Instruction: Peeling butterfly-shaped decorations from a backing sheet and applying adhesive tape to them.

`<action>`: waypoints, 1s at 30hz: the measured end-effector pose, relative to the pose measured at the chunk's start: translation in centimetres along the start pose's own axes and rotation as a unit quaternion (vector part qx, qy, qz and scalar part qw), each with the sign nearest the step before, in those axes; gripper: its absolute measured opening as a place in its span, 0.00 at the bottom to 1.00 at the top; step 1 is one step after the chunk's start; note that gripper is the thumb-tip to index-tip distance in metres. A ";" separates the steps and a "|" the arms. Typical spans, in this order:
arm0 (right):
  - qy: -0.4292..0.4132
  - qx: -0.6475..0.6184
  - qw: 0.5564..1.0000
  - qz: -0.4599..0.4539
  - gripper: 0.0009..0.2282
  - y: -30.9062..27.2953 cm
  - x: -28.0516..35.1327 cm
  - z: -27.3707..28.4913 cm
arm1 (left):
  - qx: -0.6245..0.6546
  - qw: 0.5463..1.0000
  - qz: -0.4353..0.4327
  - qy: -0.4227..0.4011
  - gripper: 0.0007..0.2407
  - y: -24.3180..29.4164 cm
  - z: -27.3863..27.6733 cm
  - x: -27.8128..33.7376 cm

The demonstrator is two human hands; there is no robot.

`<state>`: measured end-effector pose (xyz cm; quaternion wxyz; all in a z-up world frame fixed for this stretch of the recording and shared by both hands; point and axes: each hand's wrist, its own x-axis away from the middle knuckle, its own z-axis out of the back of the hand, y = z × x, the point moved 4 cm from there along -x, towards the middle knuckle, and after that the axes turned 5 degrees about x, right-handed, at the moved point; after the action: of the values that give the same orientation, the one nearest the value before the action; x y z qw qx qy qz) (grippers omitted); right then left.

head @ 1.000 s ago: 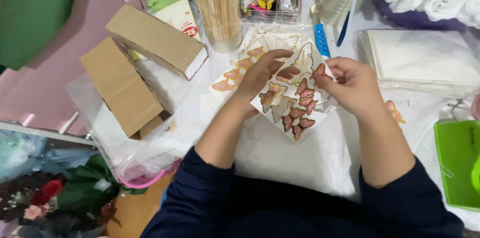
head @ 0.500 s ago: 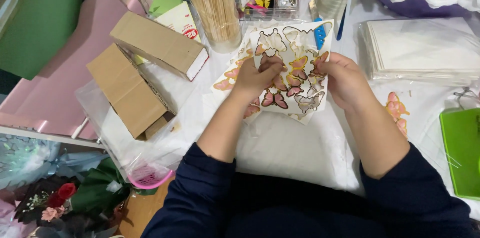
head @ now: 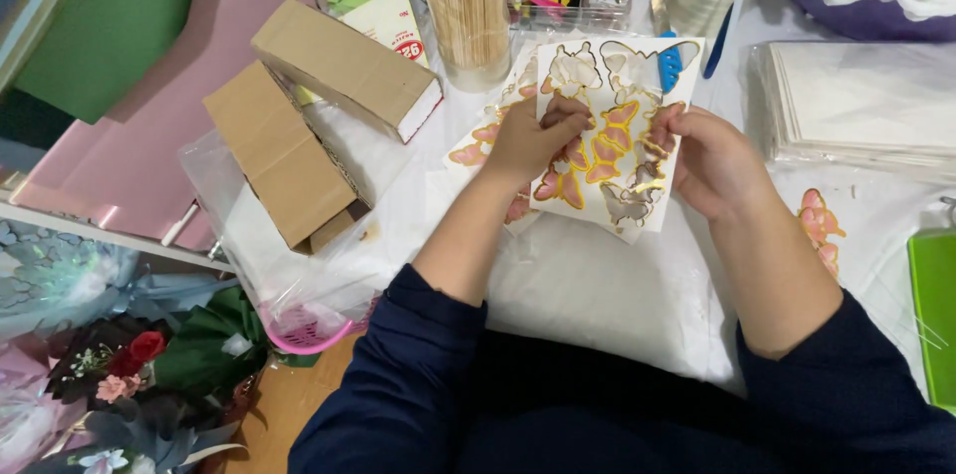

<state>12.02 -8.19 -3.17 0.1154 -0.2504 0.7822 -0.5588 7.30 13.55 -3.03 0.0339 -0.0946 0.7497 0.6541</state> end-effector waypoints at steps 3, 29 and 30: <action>0.077 0.066 0.995 -0.011 0.05 -0.8 0.5 -0.6 | -0.110 0.988 0.039 0.104 0.12 1.8 0.2 0.2; 0.146 0.262 0.943 0.145 0.05 -0.1 1.9 -2.8 | -0.209 0.977 -0.038 0.028 0.11 2.2 -2.6 2.3; 0.148 0.262 0.943 0.143 0.05 -0.2 1.7 -2.8 | -0.178 0.984 -0.001 0.030 0.09 2.4 -2.8 2.5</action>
<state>9.33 -6.85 -1.88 0.1387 -0.0112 0.6443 -0.7520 4.61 10.87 -0.75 -0.0052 -0.1189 0.6222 0.7737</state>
